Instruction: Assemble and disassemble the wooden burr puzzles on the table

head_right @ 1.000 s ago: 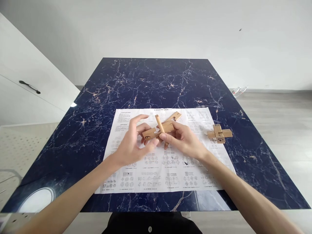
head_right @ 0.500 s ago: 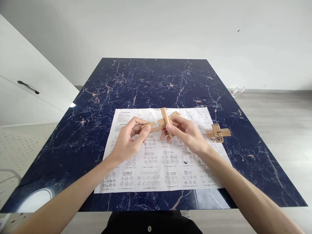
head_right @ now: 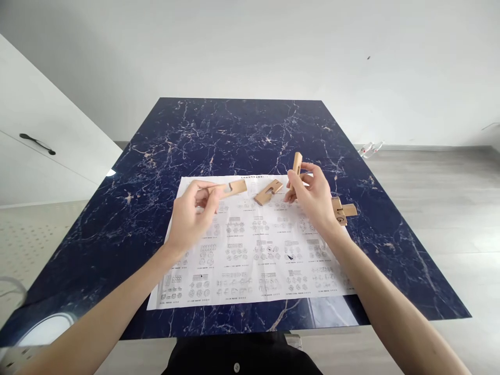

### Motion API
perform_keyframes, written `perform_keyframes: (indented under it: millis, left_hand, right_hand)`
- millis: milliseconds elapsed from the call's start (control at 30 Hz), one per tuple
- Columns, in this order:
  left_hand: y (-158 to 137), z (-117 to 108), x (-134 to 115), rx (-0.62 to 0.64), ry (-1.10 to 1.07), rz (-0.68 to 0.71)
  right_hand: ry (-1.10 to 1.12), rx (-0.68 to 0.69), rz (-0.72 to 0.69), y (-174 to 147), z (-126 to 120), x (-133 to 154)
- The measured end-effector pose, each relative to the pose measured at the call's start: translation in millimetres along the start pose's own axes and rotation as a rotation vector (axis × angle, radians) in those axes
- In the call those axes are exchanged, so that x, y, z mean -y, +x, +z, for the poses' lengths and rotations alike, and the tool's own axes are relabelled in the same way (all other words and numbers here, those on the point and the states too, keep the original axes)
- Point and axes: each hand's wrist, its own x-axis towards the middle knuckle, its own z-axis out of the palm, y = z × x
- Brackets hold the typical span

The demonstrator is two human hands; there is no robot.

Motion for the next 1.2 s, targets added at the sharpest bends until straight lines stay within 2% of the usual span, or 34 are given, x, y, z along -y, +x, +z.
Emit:
perform_keyframes:
  millis: [100,167,367,500,633,867,1000,1067,1200]
  left_hand:
    - [-3.5,3.7,7.8,0.024,0.266,0.121]
    - [-5.5,5.1,11.3,0.039,0.378,0.159]
    - [-6.6,6.1,17.2,0.085,0.496,0.178]
    - [-5.8,7.7,19.1,0.142,0.523,0.193]
    - [-5.6,9.2,19.9,0.136,0.544,0.219]
    - [-7.2,9.8,18.1,0.277,0.492,0.308]
    - [-7.0,10.4,14.7,0.239,0.420,0.339]
    - [-5.8,10.7,13.4,0.208,0.409,0.385]
    - [-3.6,10.7,12.5,0.254,0.402,0.478]
  right_hand:
    - [-0.349,-0.061,-0.011,-0.8,-0.6,-4.9]
    - [-0.534,-0.073,-0.075,-1.6,-0.4,-8.1]
    - [-0.712,-0.037,-0.258,-5.4,5.3,-18.4]
    - [-0.729,-0.006,-0.350,-5.2,8.5,-22.7]
    - [-0.696,0.051,-0.374,-5.1,9.9,-21.4]
    - [-0.551,0.235,-0.309,-15.3,16.7,-3.8]
    - [-0.410,0.322,-0.229,-22.1,22.5,5.3]
    - [-0.327,0.303,-0.187,-23.7,24.2,7.5]
    - [-0.380,0.079,-0.265,-22.2,22.6,8.7]
